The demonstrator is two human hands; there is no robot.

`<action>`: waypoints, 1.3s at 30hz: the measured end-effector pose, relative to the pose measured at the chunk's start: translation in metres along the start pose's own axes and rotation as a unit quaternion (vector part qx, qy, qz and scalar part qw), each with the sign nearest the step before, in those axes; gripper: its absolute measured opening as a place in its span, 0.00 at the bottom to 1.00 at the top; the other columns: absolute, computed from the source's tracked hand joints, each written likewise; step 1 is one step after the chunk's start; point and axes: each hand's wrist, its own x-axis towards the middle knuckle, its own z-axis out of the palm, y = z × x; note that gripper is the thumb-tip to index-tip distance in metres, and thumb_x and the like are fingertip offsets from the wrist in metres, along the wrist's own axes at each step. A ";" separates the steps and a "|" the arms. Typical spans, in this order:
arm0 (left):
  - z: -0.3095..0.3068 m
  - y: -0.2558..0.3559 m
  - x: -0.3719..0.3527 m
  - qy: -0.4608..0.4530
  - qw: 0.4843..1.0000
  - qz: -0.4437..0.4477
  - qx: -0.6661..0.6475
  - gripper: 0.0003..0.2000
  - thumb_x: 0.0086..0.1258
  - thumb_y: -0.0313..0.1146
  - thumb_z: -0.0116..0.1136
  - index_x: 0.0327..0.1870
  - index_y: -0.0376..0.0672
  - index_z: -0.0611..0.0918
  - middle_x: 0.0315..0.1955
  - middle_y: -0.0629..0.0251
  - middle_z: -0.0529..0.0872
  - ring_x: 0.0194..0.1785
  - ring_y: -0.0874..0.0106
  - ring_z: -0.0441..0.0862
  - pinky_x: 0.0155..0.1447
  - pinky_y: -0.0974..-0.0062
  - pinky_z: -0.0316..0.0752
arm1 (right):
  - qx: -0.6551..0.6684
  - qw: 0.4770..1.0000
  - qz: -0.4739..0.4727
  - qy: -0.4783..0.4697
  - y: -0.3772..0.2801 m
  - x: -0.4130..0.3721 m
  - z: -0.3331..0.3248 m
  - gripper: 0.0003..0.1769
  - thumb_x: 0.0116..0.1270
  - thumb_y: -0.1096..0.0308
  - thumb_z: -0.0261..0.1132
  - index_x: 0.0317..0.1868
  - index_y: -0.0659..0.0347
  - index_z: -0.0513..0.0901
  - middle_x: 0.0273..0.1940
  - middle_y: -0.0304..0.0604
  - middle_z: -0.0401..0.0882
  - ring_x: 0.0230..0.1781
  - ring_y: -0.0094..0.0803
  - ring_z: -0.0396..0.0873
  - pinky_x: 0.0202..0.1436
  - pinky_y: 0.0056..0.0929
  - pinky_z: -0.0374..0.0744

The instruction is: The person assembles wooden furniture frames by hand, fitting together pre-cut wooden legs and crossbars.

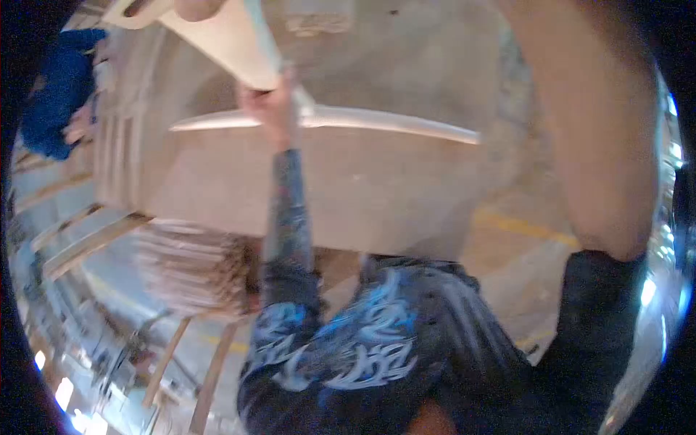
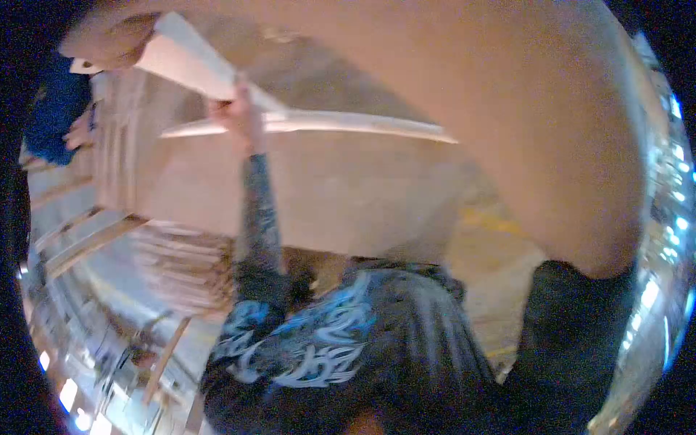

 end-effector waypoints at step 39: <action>-0.049 0.102 -0.033 0.130 0.972 -0.119 -0.156 0.30 0.70 0.46 0.61 0.67 0.43 0.64 0.58 0.52 0.75 0.60 0.62 0.74 0.60 0.57 0.74 | -0.034 0.953 0.166 0.252 0.044 -0.211 -0.105 0.27 0.72 0.56 0.58 0.66 0.60 0.70 0.60 0.56 0.75 0.61 0.44 0.75 0.64 0.42 0.73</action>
